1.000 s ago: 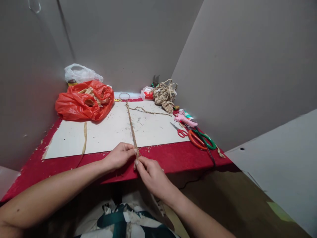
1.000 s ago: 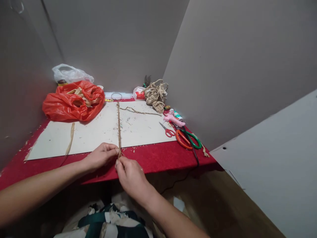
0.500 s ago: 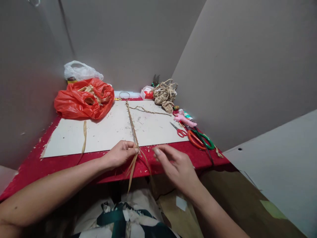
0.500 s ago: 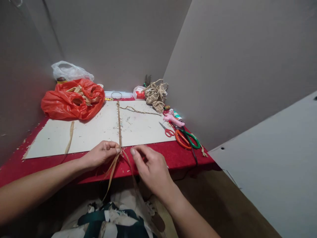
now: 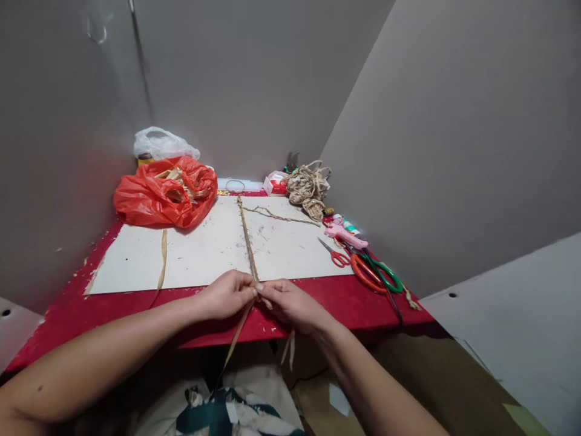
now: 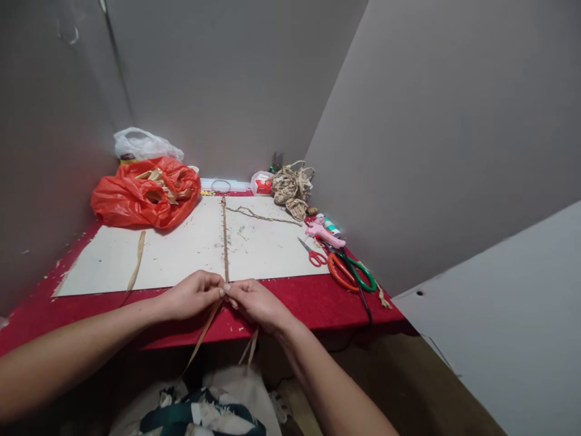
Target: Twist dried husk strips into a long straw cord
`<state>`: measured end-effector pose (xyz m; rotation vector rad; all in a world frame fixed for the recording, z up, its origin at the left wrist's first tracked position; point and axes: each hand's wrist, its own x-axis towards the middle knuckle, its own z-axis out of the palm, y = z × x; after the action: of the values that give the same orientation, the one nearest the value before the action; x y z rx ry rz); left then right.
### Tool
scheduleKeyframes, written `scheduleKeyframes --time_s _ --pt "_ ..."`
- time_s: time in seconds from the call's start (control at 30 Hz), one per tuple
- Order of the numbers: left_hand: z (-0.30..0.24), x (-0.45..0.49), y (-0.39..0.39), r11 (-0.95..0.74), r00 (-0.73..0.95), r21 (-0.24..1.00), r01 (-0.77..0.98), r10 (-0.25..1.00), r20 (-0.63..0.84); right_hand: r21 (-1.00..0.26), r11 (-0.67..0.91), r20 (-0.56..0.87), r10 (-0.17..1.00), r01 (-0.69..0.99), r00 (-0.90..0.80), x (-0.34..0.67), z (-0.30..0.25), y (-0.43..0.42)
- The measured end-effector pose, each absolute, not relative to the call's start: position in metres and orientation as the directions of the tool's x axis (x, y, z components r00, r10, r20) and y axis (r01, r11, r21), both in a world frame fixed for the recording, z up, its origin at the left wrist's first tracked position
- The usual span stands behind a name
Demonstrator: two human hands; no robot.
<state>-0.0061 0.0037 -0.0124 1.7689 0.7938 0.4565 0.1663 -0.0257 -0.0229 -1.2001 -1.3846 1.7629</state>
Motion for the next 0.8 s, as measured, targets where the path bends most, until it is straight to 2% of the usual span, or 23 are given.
scheduleKeyframes --time_s 0.13,0.3,0.43,0.53,0.6,0.67,0.73,0.8 --pt "0.003 -0.013 0.002 -0.407 0.735 0.807 0.427 0.676 -0.048 -0.929 -0.361 -0.327 0.902 -0.078 -0.284 0.157 -0.032 -0.031" --pt "0.012 -0.013 -0.014 -0.600 0.687 0.493 0.630 0.726 0.006 -0.932 -0.316 -0.291 0.944 -0.175 -0.156 0.145 -0.033 -0.040" --pt "0.007 -0.003 -0.037 -0.649 0.679 0.249 0.719 0.732 -0.054 -0.892 -0.358 -0.317 0.931 -0.275 -0.184 0.139 -0.032 -0.047" --pt "0.009 -0.001 -0.059 -0.691 0.708 0.159 0.705 0.697 -0.115 -0.868 -0.382 -0.318 0.918 -0.318 -0.235 0.140 -0.033 -0.048" --pt "0.015 -0.007 -0.071 -0.717 0.742 0.192 0.670 0.651 -0.158 -0.856 -0.390 -0.313 0.913 -0.339 -0.261 0.143 -0.034 -0.047" --pt "0.024 -0.017 -0.075 -0.702 0.767 0.318 0.637 0.617 -0.176 -0.835 -0.408 -0.312 0.903 -0.368 -0.295 0.148 -0.033 -0.047" --pt "0.030 -0.025 -0.068 -0.615 0.740 0.485 0.622 0.664 -0.106 -0.806 -0.435 -0.314 0.889 -0.401 -0.333 0.151 -0.032 -0.045" --pt "0.030 -0.028 -0.053 -0.478 0.618 0.646 0.595 0.786 0.012 -0.778 -0.464 -0.316 0.872 -0.423 -0.375 0.154 -0.030 -0.044"
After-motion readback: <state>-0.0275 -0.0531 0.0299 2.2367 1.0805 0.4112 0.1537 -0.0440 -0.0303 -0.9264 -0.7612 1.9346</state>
